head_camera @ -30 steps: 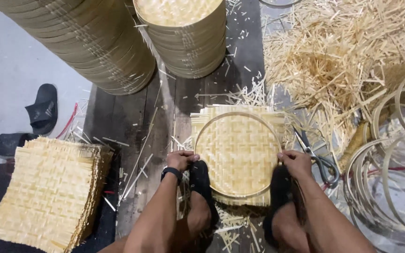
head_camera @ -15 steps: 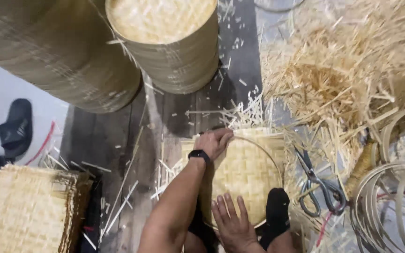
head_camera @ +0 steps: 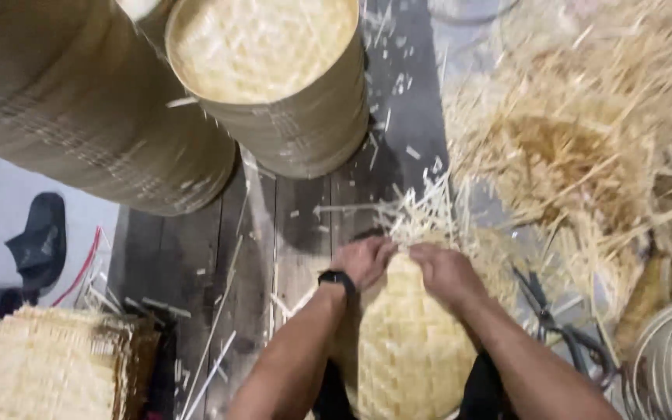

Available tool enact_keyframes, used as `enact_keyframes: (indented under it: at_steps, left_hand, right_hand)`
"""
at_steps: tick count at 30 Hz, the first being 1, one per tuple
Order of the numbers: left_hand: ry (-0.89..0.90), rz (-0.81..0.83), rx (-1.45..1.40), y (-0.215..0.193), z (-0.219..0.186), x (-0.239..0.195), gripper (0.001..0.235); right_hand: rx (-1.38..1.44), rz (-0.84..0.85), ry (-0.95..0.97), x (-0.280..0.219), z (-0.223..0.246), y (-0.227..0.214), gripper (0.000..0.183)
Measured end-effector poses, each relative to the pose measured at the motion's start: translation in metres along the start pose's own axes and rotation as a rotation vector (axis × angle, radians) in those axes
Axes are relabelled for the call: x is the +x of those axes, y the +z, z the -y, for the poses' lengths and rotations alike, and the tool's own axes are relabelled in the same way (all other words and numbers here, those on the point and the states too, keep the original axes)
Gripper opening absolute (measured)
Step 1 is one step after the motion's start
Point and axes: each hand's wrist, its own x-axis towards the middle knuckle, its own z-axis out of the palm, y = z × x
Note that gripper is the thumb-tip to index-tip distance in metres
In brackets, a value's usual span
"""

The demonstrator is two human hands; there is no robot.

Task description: The recorder is weaving a round basket using thin strips of bamboo or straw over a wooden mold.

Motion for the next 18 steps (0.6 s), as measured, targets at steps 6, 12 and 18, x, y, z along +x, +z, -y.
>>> enact_keyframes:
  at_steps: [6,12,18]
  left_hand:
    - [-0.156,0.063,-0.377,0.036,0.03,0.025,0.05]
    - [-0.227,0.132,-0.318,0.038,0.03,0.024,0.055]
    - [-0.236,0.099,-0.305,0.01,0.003,0.025,0.06]
  right_hand:
    - [0.258,0.14,0.322,-0.022,-0.051,0.036,0.031]
    - [0.155,-0.15,0.644,-0.062,0.011,-0.006,0.045]
    - [0.023,0.144,0.988,-0.047,-0.017,-0.001,0.077]
